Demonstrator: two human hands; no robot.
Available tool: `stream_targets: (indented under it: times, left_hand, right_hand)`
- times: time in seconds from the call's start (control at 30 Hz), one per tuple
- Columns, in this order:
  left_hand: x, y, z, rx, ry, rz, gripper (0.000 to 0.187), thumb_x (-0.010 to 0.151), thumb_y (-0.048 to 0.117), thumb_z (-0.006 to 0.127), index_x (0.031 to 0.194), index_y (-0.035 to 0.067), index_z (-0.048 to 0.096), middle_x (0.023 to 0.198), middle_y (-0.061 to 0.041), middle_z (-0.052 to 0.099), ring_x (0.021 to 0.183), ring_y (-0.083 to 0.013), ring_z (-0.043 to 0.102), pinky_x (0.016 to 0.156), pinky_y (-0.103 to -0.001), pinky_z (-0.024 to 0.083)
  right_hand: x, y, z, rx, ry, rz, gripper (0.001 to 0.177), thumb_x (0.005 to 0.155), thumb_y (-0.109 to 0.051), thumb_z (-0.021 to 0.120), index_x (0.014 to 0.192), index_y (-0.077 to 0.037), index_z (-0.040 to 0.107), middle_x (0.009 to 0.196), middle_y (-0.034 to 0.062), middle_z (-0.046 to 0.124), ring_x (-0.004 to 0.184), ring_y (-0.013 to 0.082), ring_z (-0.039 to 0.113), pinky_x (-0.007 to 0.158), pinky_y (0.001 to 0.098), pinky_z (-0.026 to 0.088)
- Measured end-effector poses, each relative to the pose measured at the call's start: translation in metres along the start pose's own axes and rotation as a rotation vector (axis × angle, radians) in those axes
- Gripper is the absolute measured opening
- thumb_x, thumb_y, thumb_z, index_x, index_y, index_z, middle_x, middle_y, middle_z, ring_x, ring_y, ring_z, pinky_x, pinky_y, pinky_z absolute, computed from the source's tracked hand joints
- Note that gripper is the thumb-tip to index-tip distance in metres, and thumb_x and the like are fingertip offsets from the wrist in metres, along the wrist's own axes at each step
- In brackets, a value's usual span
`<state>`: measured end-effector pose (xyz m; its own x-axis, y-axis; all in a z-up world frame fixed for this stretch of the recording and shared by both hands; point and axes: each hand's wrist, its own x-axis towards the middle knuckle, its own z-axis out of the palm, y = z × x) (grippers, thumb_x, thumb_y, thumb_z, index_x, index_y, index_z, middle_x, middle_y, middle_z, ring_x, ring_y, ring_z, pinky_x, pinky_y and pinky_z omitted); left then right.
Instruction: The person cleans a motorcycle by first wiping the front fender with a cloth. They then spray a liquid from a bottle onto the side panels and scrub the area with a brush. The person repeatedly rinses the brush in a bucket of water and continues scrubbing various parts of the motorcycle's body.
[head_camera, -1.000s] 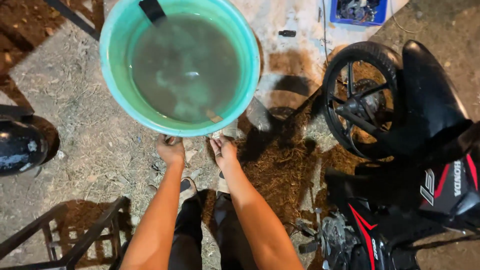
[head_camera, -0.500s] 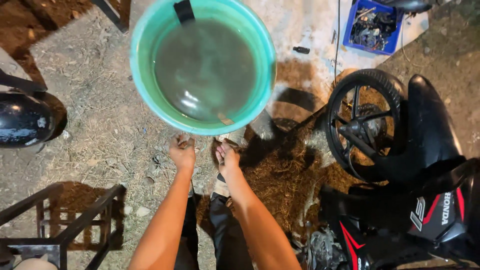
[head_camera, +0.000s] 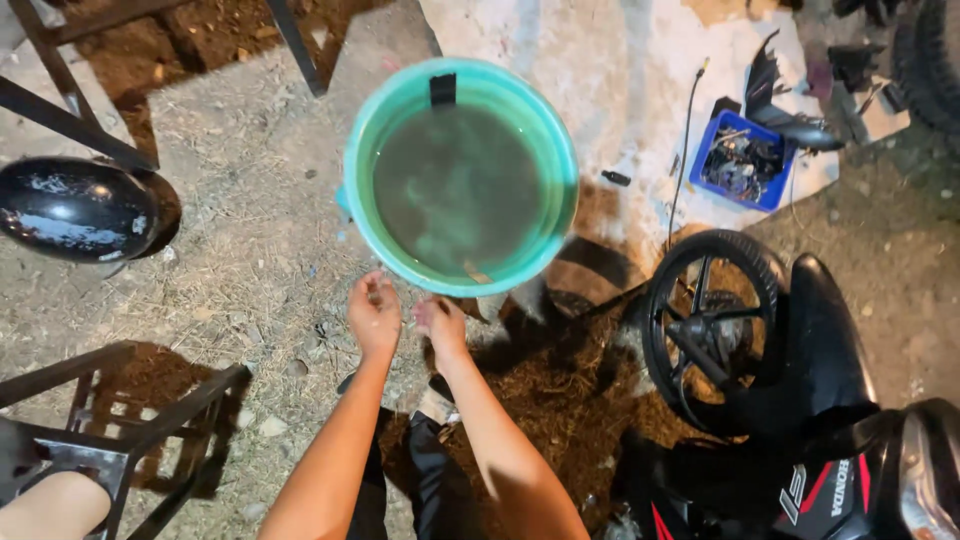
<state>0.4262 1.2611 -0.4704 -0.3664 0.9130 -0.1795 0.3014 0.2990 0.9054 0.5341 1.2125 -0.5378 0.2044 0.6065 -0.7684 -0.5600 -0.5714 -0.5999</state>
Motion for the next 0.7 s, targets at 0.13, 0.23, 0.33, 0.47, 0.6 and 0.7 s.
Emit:
stream_targets:
  times: [0.13,0.23,0.33,0.47,0.6,0.7]
  left_hand:
    - [0.016,0.034,0.007,0.189,-0.031,0.216,0.021,0.096,0.016,0.067,0.114,0.005,0.069,0.105,-0.014,0.067,0.095,-0.0279,0.063,0.083,-0.04,0.052]
    - [0.04,0.049,0.027,0.331,-0.12,0.482,0.02,0.097,0.019,0.067,0.112,0.007,0.07,0.109,-0.014,0.068,0.107,-0.0347,0.061,0.096,-0.046,0.048]
    - [0.06,0.052,0.05,0.506,-0.319,0.545,0.022,0.093,0.02,0.067,0.11,0.008,0.07,0.109,-0.015,0.068,0.11,-0.0368,0.061,0.098,-0.048,0.048]
    - [0.089,0.02,0.089,0.904,-0.654,0.454,0.028,0.088,0.016,0.066,0.115,0.008,0.067,0.116,-0.017,0.065,0.113,-0.0368,0.061,0.095,-0.048,0.05]
    - [0.101,-0.024,0.133,1.12,-0.763,0.361,0.036,0.088,0.013,0.065,0.123,0.006,0.062,0.125,-0.02,0.06,0.118,-0.0374,0.058,0.092,-0.049,0.052]
    - [0.104,-0.024,0.141,1.256,-0.783,0.38,0.036,0.088,0.015,0.064,0.123,0.007,0.061,0.124,-0.018,0.061,0.117,-0.0357,0.06,0.093,-0.048,0.052]
  right_hand:
    - [-0.009,-0.06,0.021,-0.2,0.053,-0.395,0.016,0.095,-0.014,0.065,0.104,-0.001,0.071,0.093,0.0091,0.074,0.081,0.018,0.067,0.074,0.0321,0.054]
    - [0.024,-0.092,0.012,-0.512,0.183,-0.696,0.015,0.094,-0.013,0.067,0.104,-0.003,0.071,0.093,0.0109,0.076,0.082,0.0192,0.071,0.078,0.0327,0.057]
    - [0.066,-0.101,-0.013,-0.926,0.229,-0.784,0.019,0.09,-0.014,0.071,0.104,-0.001,0.07,0.097,0.016,0.076,0.089,0.0285,0.072,0.084,0.0395,0.058]
    - [0.119,-0.091,-0.024,-1.563,0.087,-0.495,0.04,0.077,-0.019,0.077,0.111,-0.001,0.064,0.108,0.0243,0.069,0.101,0.0434,0.066,0.088,0.048,0.053]
    - [0.186,-0.055,-0.056,-1.812,0.0,-0.272,0.044,0.08,-0.023,0.073,0.117,-0.003,0.062,0.115,0.0252,0.068,0.109,0.0454,0.065,0.092,0.0498,0.053]
    - [0.181,-0.062,-0.04,-1.745,-0.001,-0.234,0.034,0.084,-0.019,0.067,0.114,-0.003,0.063,0.112,0.0255,0.07,0.106,0.0428,0.069,0.093,0.0495,0.056]
